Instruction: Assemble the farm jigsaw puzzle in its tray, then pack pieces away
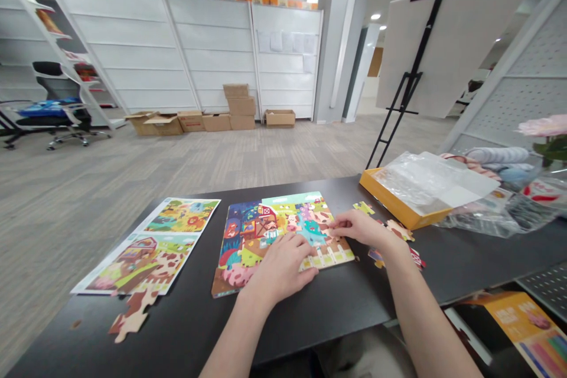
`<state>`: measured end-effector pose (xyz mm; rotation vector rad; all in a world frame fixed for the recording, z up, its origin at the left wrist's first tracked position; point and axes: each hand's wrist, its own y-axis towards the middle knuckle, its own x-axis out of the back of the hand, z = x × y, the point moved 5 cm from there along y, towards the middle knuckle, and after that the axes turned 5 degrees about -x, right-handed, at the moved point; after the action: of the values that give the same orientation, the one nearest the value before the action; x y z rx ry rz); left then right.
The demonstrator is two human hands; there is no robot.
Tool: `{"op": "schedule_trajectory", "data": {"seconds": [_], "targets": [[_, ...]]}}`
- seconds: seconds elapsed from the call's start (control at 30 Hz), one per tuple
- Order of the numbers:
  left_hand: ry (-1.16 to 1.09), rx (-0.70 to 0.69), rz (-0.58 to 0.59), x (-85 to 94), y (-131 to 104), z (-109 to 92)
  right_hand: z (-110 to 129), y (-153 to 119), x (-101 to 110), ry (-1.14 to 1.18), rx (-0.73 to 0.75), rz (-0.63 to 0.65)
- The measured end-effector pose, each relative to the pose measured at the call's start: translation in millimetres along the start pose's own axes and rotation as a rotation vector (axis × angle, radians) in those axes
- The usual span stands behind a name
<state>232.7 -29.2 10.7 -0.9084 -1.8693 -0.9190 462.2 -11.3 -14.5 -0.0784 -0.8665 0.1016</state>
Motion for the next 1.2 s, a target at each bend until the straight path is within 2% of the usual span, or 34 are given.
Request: {"op": "schedule_trajectory", "data": {"seconds": [0.27,0.53,0.8,0.87,0.97,1.0,1.07,1.2], "targets": [[0.011,0.02,0.002,-0.3,-1.6,-1.8,0.3,0.5,7.4,-0.039,0.015,-0.071],[0.029,0.018,-0.026,-3.1,0.6,-1.8,2.9,-2.2,9.5,-0.07,-0.001,-0.044],[0.02,-0.001,-0.036,-6.3,1.3,-0.1,6.9,-5.8,7.8,-0.113,0.049,-0.094],[0.023,-0.001,-0.042,-7.4,1.9,0.5,8.8,-16.3,16.5,-0.082,0.061,-0.191],[0.024,-0.007,-0.049,-7.6,2.9,-0.2,1.6,-46.8,45.5,-0.013,-0.003,-0.46],[0.024,-0.012,-0.049,-7.3,3.2,-0.8,-4.0,-59.4,55.0,-0.019,-0.043,-0.511],[0.026,-0.02,-0.047,-6.2,3.4,-1.6,-19.1,-84.8,69.9,-0.116,-0.138,-0.528],[0.031,-0.029,-0.053,-4.1,2.4,-2.0,-58.5,-129.9,80.5,-0.337,-0.37,-0.419]]}}
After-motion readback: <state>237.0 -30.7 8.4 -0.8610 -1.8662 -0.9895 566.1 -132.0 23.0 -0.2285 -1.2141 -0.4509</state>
